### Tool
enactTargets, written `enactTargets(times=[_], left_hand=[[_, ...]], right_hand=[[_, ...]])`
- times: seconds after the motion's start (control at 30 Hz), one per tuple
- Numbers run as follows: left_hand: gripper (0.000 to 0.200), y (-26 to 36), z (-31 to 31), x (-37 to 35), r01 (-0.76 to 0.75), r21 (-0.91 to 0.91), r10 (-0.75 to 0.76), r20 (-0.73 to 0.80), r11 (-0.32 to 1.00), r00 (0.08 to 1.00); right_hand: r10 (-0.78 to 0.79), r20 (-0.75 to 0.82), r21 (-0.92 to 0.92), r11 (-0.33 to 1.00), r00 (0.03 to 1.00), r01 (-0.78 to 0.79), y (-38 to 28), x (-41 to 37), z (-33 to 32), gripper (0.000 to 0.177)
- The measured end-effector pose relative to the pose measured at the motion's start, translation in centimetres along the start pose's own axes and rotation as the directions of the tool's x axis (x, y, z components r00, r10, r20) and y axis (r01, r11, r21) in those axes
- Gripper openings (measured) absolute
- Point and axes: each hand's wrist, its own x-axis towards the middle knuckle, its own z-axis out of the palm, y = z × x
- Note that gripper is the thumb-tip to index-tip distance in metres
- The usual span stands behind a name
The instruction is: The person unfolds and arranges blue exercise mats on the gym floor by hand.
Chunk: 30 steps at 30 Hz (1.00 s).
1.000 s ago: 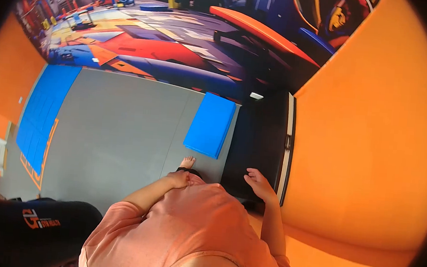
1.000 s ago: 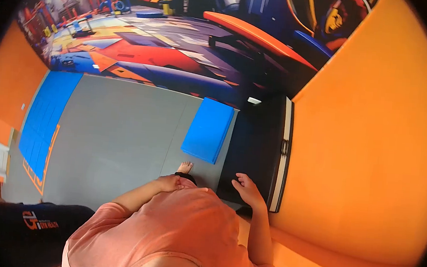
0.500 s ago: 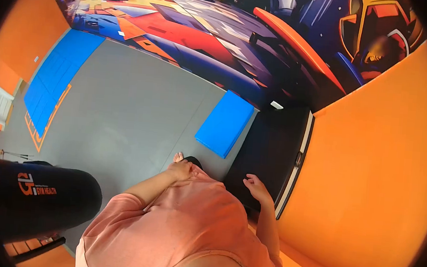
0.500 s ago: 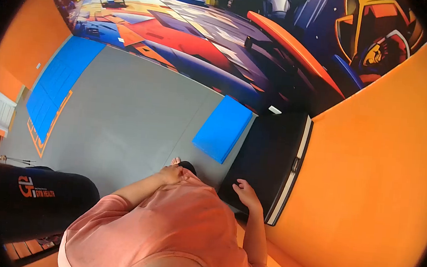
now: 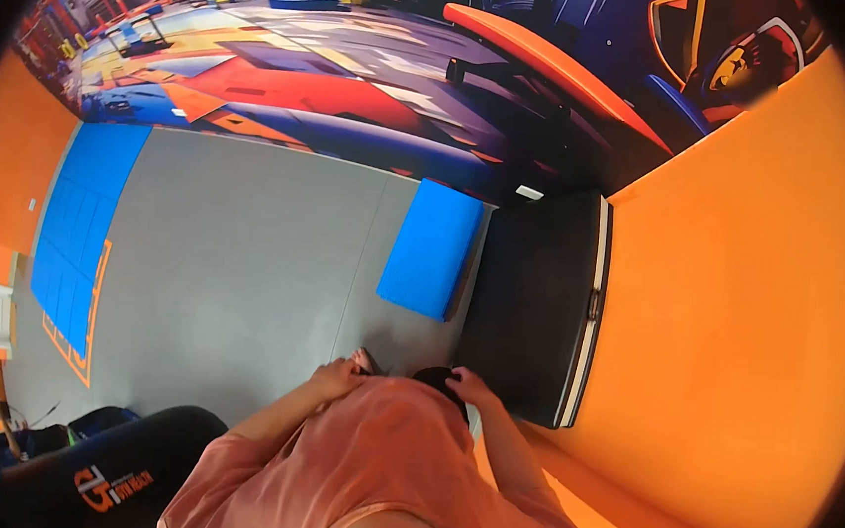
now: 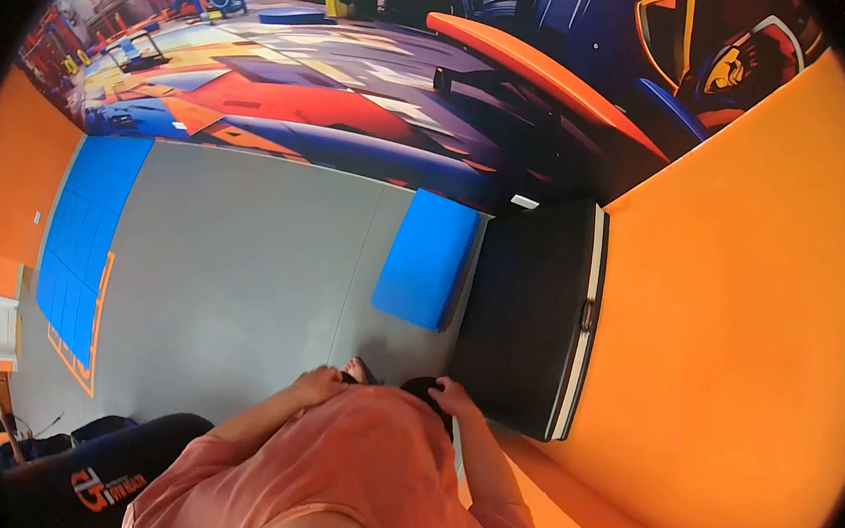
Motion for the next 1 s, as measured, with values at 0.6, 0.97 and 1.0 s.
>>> enactTargets(times=[0.6, 0.97, 1.0], left_hand=[[0.081, -24.5, 20.7, 60.0, 0.157, -0.675, -0.394, -0.213, 0.721, 0.894], [0.066, -19.7, 23.1, 70.4, 0.339, -0.344, -0.369, -0.026, 0.876, 0.929], [0.066, -17.0, 22.9, 68.5, 0.337, -0.336, -0.372, -0.043, 0.880, 0.927]], right_hand=[[0.011, -0.119, -0.420, 0.905, 0.993, -0.061, -0.4, 19.9, 7.9, 0.041], [-0.025, -0.166, -0.417, 0.908, 0.986, -0.048, 1.1, 20.3, 8.8, 0.035], [-0.026, -0.176, -0.419, 0.906, 0.984, -0.051, 0.9, 19.9, 9.1, 0.035]])
